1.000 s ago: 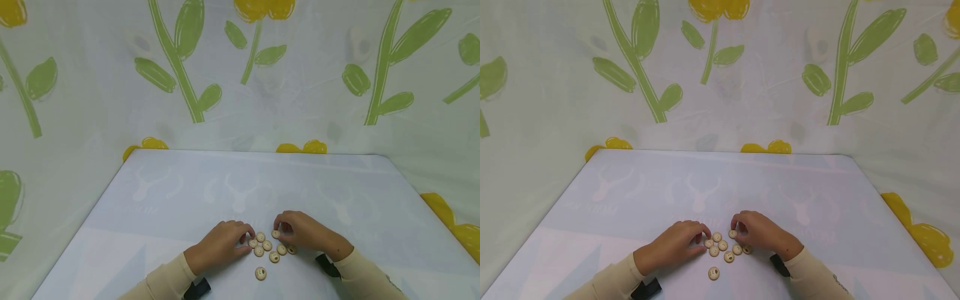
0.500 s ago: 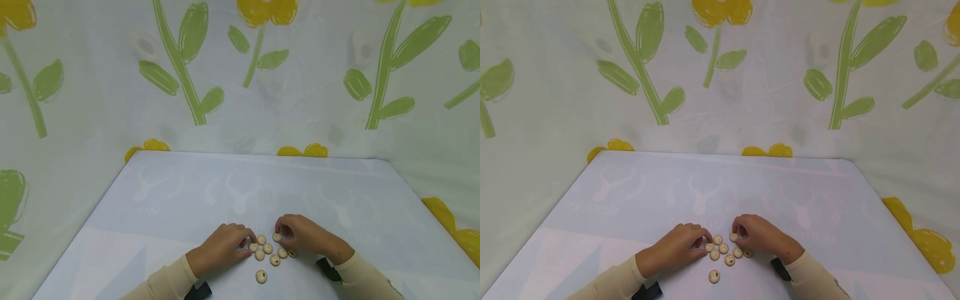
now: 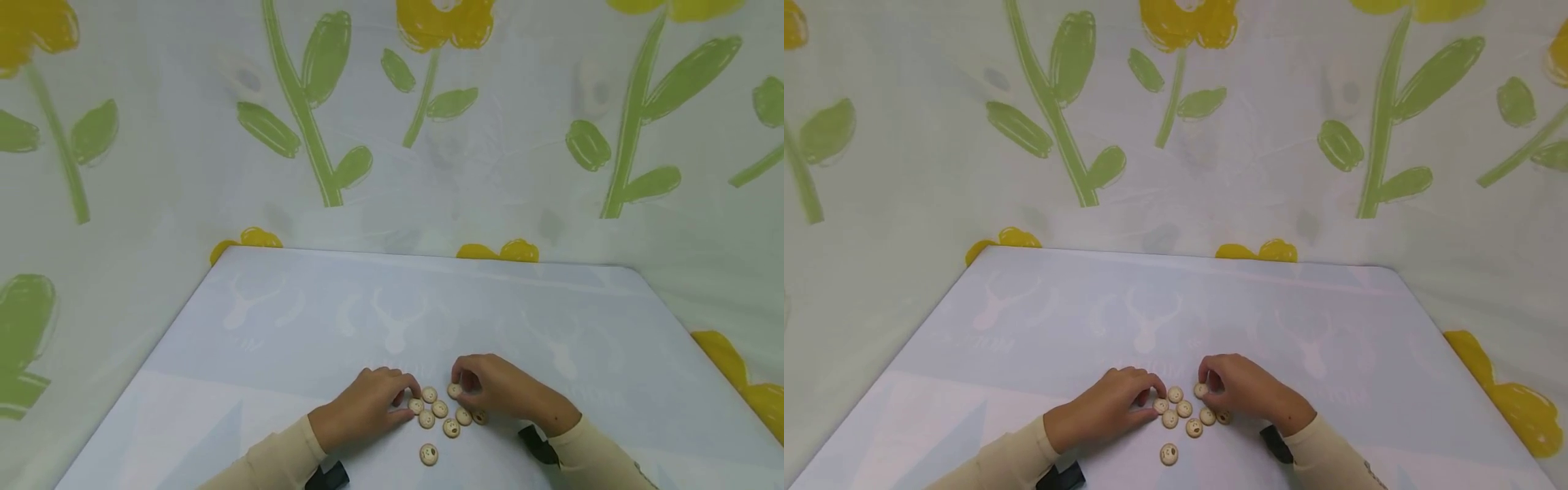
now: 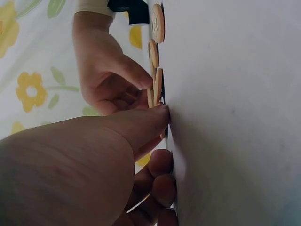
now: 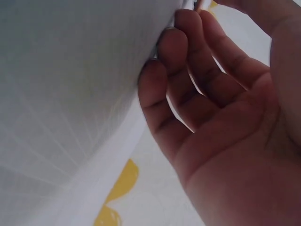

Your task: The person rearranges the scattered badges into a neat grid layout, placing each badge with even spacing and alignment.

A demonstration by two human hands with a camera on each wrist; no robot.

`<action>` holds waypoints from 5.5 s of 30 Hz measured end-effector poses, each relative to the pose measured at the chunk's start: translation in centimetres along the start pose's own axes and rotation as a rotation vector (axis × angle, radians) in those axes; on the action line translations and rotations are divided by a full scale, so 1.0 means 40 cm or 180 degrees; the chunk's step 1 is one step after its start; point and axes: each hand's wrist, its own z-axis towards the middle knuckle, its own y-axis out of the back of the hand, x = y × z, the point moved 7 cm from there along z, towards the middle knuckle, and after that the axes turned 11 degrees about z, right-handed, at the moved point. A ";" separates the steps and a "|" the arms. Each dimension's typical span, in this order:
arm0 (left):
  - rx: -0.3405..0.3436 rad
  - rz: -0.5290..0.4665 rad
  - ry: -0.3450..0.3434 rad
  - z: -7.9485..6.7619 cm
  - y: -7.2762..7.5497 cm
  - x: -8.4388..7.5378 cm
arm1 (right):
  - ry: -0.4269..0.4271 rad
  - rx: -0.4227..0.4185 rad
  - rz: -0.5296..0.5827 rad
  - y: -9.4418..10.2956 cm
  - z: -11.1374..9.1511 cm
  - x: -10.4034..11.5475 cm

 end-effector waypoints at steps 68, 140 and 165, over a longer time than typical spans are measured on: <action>0.0186 -0.0300 0.0148 0.007 -0.023 0.026 | -0.0224 -0.0039 -0.0125 0.025 0.142 -0.011; 0.0200 -0.0359 0.0116 0.017 -0.030 0.031 | 0.0129 0.0458 0.0269 -0.031 0.071 0.041; 0.0232 -0.0410 0.0147 0.017 -0.037 0.034 | 0.0391 0.0520 0.0033 -0.050 0.070 0.060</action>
